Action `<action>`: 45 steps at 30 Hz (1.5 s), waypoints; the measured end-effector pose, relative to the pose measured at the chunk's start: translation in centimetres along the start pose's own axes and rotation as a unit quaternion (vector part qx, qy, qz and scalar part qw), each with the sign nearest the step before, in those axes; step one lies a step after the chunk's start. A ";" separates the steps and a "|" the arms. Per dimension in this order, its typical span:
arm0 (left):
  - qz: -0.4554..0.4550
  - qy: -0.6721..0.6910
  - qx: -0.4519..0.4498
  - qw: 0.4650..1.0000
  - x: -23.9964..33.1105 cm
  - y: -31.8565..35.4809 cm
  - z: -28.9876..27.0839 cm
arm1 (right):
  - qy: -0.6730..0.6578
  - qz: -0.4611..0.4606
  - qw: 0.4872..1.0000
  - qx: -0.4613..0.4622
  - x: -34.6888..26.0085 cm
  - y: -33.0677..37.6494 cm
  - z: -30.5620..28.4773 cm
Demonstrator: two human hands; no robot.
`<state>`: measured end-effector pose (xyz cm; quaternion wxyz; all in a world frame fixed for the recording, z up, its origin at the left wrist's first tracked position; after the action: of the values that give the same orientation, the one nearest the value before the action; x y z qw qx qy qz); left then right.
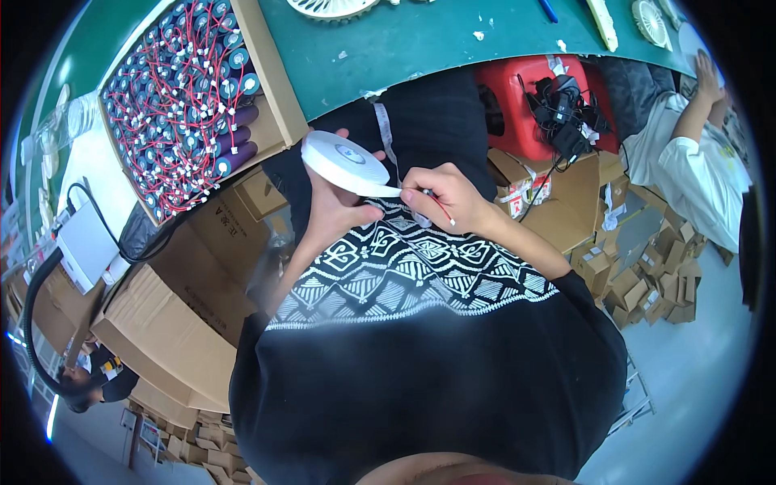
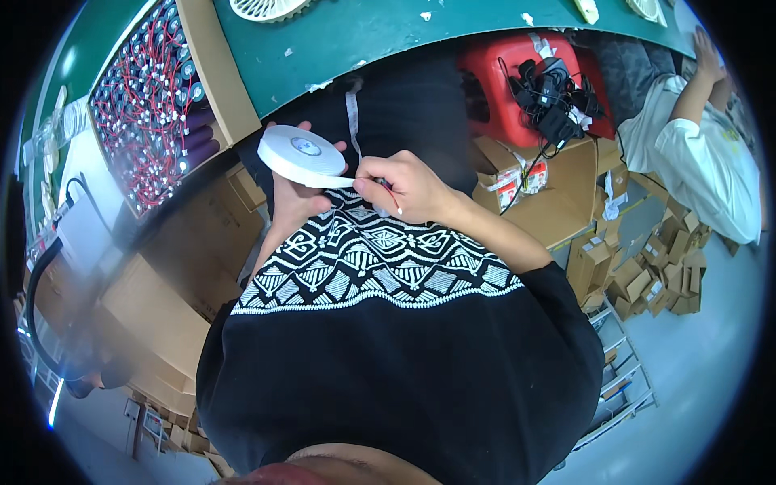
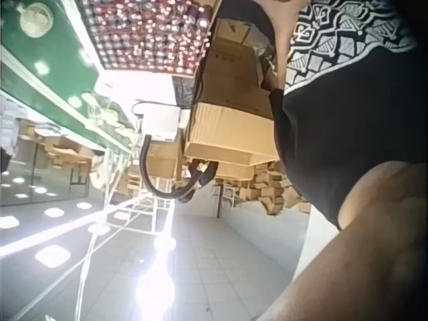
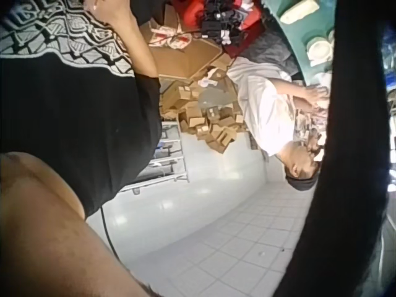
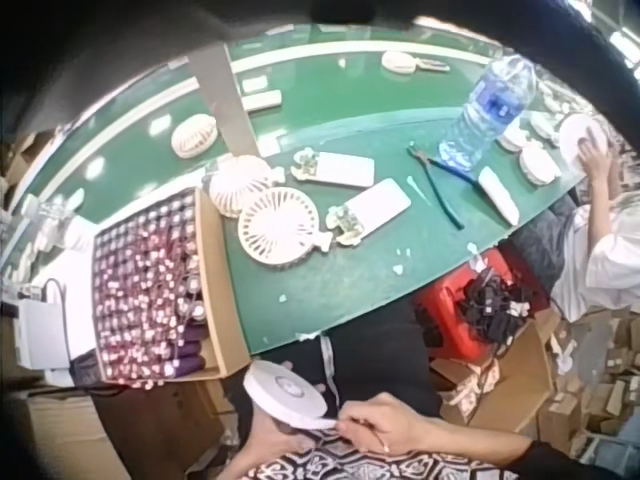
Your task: Assembling components of small portable fans at a factory workbench.
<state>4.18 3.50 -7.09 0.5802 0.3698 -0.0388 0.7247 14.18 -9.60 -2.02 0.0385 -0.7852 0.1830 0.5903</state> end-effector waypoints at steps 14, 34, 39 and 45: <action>0.111 -0.498 0.040 0.859 4.1 1.6 2.4 | -0.112 0.041 0.983 0.142 0.9 0.4 -4.5; 0.195 -0.630 0.003 0.751 4.4 2.0 3.5 | -0.305 0.108 0.935 0.147 -0.1 0.5 -2.1; 0.183 -0.659 0.001 0.729 4.4 2.0 3.6 | -0.083 0.013 0.982 0.167 -1.1 0.6 -3.3; 0.201 -0.689 -0.007 0.696 4.6 2.1 4.4 | 0.049 0.003 0.982 0.180 -2.8 0.5 -4.4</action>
<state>4.21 4.42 -0.48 0.2337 0.7449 -0.5066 0.3658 17.36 -10.65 2.01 0.1688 -0.7929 0.2905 0.5083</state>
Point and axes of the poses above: each hand's wrist, its own y-axis away from the middle knuckle, its own z-axis out of the palm, x = y × z, the point moved 7 cm from there along -y, towards the middle knuckle, and after that the axes turned 12 degrees about y, right-handed, at the moved point
